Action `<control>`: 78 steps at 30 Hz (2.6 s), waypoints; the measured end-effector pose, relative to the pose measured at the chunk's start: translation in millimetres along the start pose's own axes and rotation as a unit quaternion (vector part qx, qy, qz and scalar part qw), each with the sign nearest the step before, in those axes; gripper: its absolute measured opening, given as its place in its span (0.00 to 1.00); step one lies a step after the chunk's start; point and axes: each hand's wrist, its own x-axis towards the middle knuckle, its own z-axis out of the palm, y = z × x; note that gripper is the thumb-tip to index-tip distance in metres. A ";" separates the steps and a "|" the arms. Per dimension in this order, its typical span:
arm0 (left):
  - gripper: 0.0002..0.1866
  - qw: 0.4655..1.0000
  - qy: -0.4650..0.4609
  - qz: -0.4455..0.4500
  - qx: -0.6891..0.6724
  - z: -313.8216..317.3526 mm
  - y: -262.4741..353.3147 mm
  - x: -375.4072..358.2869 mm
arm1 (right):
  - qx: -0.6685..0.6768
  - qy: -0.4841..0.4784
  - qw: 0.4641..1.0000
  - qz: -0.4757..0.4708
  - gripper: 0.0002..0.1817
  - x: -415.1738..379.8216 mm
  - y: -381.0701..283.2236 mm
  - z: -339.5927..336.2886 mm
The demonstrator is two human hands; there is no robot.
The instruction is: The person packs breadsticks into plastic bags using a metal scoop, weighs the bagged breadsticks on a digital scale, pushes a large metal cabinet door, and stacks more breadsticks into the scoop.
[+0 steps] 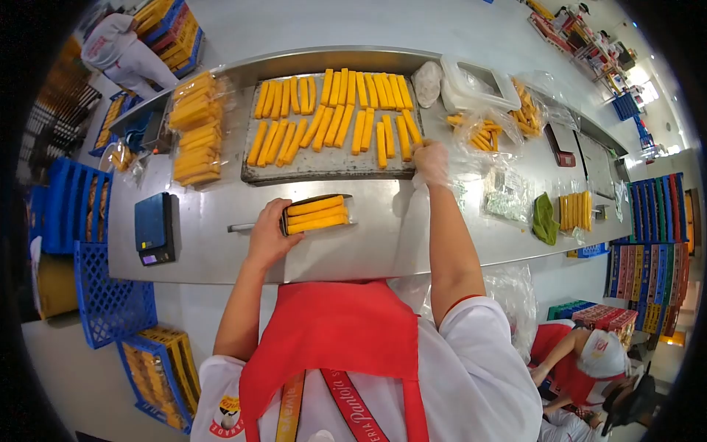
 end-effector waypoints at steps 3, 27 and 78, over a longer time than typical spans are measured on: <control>0.40 1.000 0.003 0.007 0.007 0.7 -1.9 0.1 | 0.016 -0.006 1.000 0.006 0.21 1.1 4.6 -3.9; 0.41 0.999 -0.015 -0.020 -0.033 -1.8 2.4 -1.7 | 0.097 -0.182 0.874 -0.441 0.15 -128.5 -38.5 -2.0; 0.30 0.995 -0.014 -0.017 -0.101 11.5 -4.4 -3.2 | -0.177 -0.229 0.914 -0.286 0.15 -123.2 -58.1 -39.1</control>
